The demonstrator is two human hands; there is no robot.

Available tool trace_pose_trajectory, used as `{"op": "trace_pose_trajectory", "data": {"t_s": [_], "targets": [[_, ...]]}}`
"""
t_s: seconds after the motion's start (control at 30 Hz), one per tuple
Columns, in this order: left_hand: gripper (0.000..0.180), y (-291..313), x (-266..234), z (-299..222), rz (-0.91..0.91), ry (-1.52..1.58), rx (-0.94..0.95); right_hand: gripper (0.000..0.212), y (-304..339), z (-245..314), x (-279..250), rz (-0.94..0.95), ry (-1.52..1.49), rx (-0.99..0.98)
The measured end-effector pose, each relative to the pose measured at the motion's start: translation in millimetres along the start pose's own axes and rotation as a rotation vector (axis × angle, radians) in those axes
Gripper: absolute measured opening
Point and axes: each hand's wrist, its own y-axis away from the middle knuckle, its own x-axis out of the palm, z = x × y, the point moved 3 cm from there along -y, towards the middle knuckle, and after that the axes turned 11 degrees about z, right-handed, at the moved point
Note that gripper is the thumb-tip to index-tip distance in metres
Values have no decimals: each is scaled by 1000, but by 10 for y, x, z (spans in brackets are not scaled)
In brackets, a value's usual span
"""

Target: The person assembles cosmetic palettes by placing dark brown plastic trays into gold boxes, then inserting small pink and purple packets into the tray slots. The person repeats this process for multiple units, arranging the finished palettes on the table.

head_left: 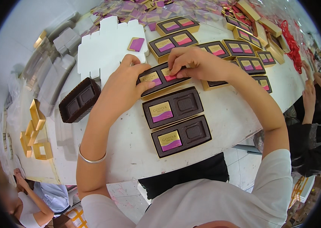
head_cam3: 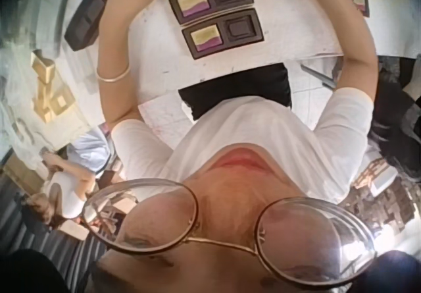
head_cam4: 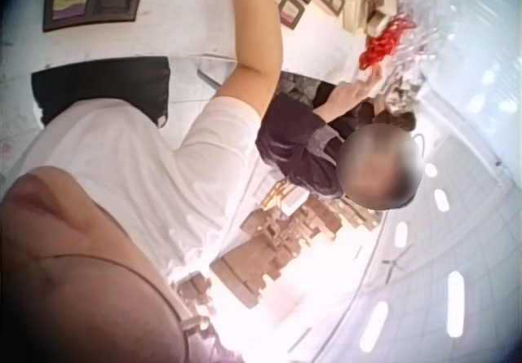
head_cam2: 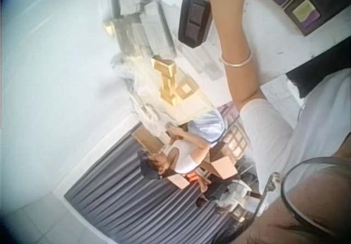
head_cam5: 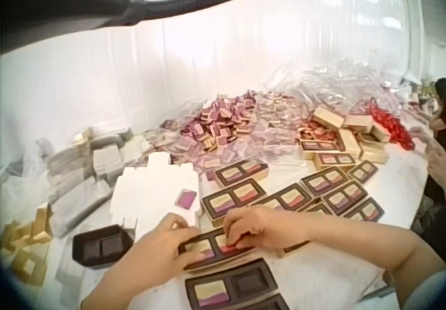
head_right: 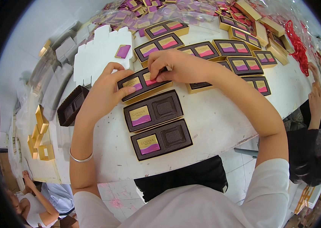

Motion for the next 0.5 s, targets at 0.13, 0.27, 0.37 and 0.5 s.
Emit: {"op": "trace_pose_trajectory", "data": {"t_s": [0.13, 0.27, 0.37, 0.5], "targets": [[37, 13, 8, 0, -6, -6, -14, 14, -49, -3, -7, 36, 116, -9], [37, 5, 10, 13, 5, -18, -23, 9, -120, -36, 29, -10, 160, 34], [36, -14, -3, -32, 0, -11, -11, 11, -156, -95, 37, -18, 117, 71], [30, 40, -138, -31, -118, 45, -30, 11, -134, -21, -9, -182, 83, -24]]}}
